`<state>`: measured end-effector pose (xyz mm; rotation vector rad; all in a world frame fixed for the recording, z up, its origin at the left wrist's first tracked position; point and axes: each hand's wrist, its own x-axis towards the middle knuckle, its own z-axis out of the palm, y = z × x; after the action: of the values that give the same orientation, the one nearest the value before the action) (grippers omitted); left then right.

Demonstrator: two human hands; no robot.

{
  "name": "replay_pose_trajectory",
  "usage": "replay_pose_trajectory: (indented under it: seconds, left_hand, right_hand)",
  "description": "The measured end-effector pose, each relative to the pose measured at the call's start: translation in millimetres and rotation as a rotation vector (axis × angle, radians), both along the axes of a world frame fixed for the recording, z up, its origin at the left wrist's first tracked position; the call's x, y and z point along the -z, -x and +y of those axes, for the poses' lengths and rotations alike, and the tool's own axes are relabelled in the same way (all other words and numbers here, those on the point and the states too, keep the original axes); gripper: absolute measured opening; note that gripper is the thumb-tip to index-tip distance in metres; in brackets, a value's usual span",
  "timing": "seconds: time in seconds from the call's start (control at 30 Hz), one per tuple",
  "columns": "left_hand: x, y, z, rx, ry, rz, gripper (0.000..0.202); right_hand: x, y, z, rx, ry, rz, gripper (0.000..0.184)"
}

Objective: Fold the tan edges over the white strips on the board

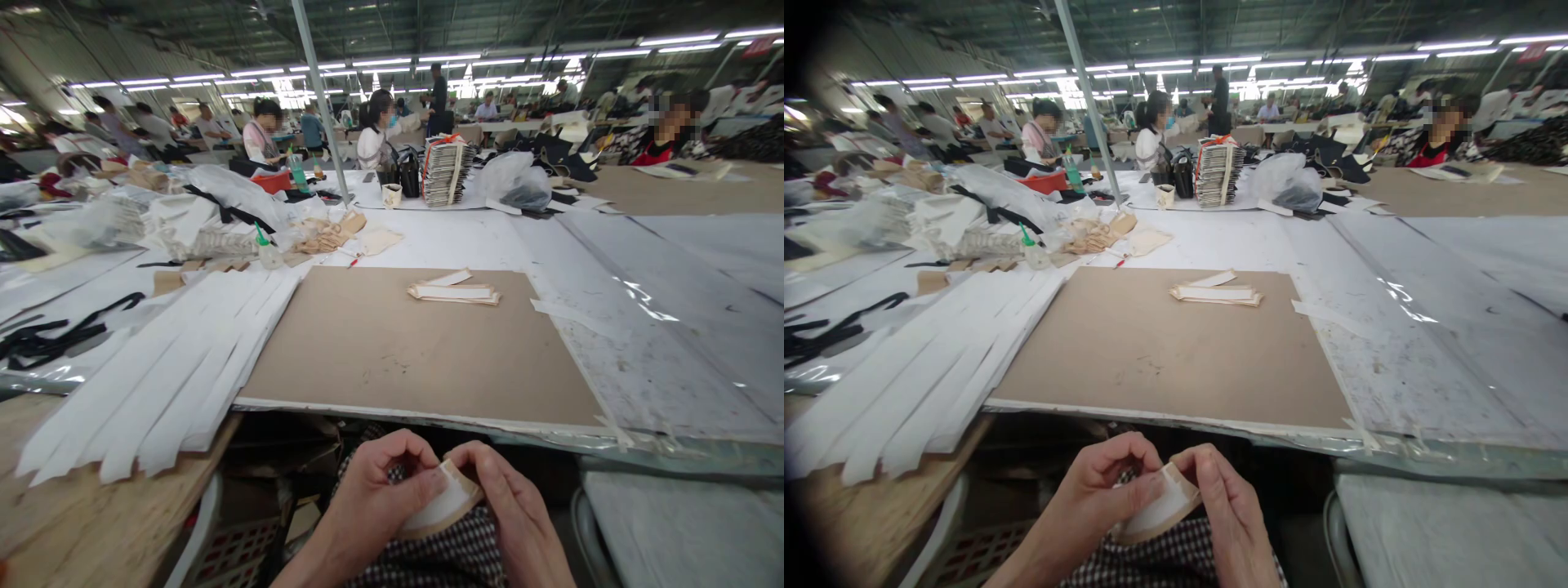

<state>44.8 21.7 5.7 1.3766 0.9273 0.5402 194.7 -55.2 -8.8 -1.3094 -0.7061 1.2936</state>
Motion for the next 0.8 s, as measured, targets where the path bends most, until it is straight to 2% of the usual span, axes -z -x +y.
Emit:
replay_pose_trajectory:
  seconds: [0.23,0.3,0.4,0.5,0.63,0.8]
  left_hand:
    - [0.5,1.0,-2.1,0.038,-0.083,0.038,0.022]
    - [0.2,0.9,-3.1,0.052,-0.099,0.044,0.022]
    - [0.6,-0.7,-4.5,0.066,-0.106,0.038,0.021]
    - [2.3,-4.2,-4.8,0.040,-0.032,-0.009,0.023]
    - [4.8,-8.1,-4.4,0.040,0.113,-0.068,0.029]
    - [8.4,-7.4,-5.8,0.030,0.122,-0.069,0.032]
  right_hand:
    - [1.3,4.7,-1.6,0.030,-0.142,-0.280,0.032]
    - [3.9,7.6,-1.4,0.042,-0.133,-0.259,0.033]
    - [8.9,10.0,-1.2,0.029,-0.081,-0.057,0.035]
    - [16.2,9.1,-0.3,0.019,-0.037,0.100,0.037]
    - [22.2,4.1,-0.1,0.032,-0.003,0.043,0.039]
    - [10.6,-0.4,-4.9,0.028,0.002,-0.139,0.046]
